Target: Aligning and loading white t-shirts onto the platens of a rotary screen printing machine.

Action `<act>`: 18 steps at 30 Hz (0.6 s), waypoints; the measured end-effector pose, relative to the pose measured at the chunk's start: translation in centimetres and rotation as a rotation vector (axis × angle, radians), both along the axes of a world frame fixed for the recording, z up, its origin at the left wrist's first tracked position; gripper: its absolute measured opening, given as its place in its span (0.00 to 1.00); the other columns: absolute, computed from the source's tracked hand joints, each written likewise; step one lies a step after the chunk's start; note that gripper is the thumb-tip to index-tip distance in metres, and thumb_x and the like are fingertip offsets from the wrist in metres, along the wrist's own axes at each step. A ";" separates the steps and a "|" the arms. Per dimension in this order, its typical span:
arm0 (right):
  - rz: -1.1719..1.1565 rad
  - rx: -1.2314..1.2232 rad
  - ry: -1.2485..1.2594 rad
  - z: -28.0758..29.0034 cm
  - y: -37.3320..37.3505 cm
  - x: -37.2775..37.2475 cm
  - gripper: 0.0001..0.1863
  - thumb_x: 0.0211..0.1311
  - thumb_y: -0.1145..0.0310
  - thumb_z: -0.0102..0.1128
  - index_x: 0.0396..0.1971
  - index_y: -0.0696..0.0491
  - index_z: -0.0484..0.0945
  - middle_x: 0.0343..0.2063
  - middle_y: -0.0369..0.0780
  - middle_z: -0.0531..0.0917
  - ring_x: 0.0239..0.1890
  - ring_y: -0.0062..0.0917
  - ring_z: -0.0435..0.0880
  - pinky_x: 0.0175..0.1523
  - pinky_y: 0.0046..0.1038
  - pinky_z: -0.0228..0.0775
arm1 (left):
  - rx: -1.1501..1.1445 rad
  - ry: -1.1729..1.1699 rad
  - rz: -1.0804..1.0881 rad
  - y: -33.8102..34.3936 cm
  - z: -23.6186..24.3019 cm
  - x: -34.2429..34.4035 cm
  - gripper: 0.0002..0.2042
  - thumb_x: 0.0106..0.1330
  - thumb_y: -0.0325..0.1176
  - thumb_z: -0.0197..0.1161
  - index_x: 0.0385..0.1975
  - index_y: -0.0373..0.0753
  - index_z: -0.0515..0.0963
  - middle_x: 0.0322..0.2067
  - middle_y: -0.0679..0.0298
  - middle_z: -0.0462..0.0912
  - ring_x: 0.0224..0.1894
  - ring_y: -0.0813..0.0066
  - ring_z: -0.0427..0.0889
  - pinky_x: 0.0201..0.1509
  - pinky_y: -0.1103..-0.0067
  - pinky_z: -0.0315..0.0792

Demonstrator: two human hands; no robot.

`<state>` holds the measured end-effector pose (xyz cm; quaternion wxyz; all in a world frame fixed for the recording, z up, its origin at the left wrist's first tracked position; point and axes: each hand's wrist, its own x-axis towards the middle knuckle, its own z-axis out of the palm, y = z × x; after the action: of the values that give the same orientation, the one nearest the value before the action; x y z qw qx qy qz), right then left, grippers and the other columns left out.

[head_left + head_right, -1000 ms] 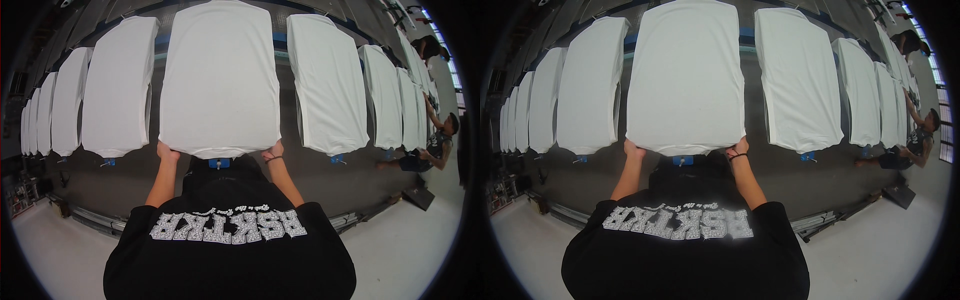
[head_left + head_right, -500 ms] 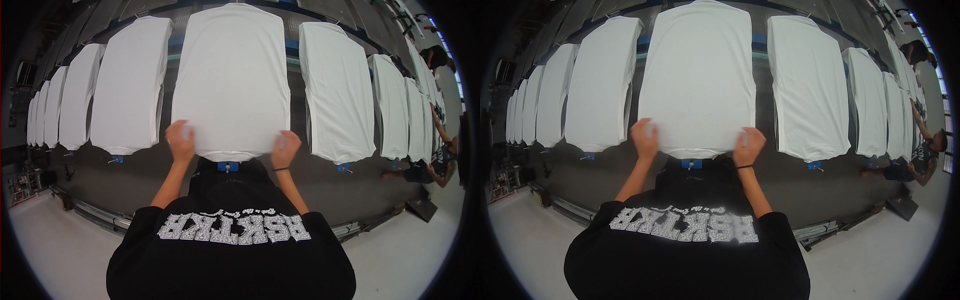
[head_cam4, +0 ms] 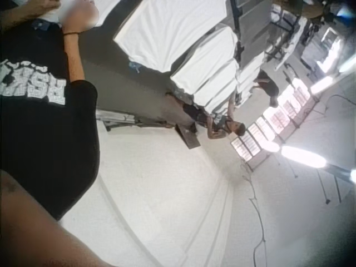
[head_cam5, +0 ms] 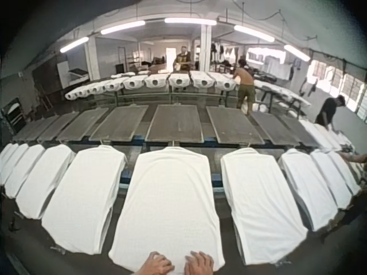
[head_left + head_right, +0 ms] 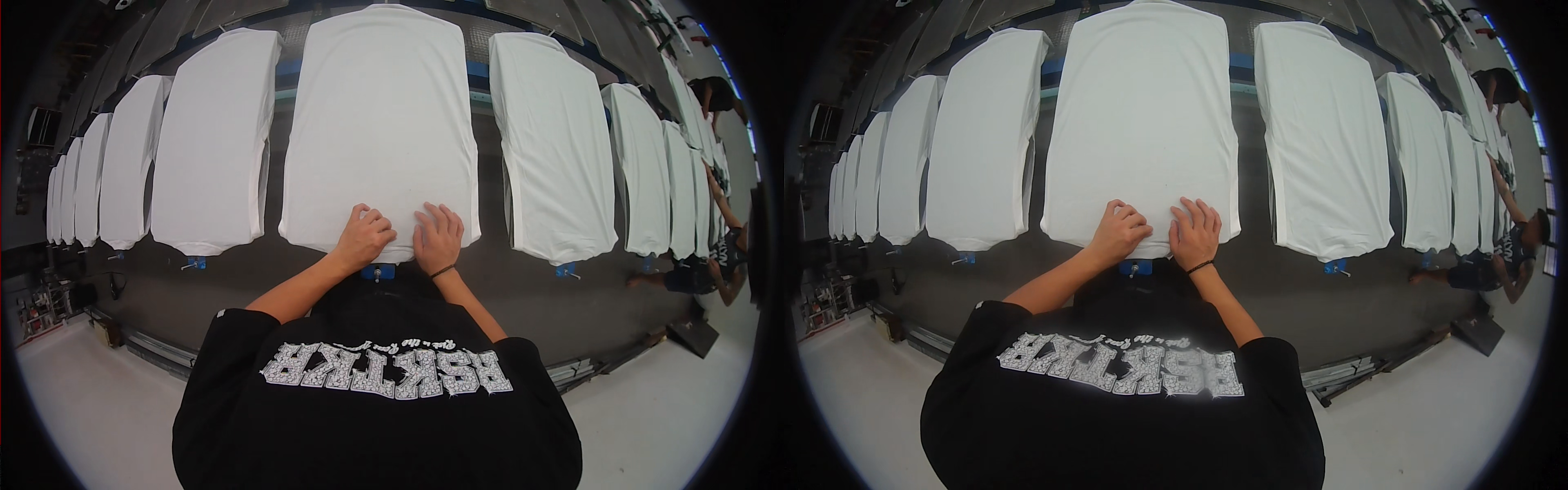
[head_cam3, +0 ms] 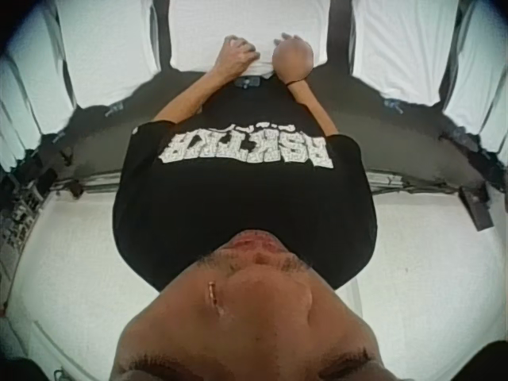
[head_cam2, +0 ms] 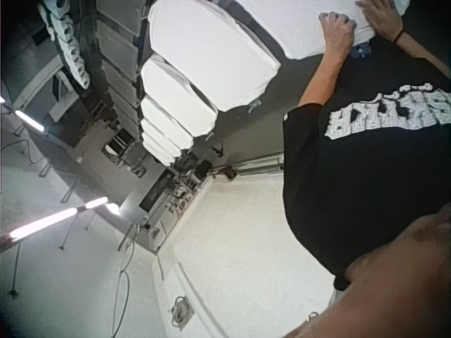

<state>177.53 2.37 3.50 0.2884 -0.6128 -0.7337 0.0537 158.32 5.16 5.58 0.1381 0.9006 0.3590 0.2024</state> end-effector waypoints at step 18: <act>0.004 0.044 0.111 -0.9 5.8 -0.2 0.07 0.49 0.67 0.63 0.30 0.48 0.80 0.28 0.31 0.76 0.35 0.27 0.71 0.45 0.33 0.58 | -0.389 0.055 0.163 -5.8 2.7 -8.2 0.06 0.54 0.30 0.62 0.22 0.37 0.72 0.21 0.61 0.71 0.27 0.62 0.73 0.29 0.70 0.69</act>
<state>177.38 8.22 2.63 0.3419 -0.6010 -0.7188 0.0722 150.11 -0.66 8.24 0.2828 0.8300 0.4666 0.1154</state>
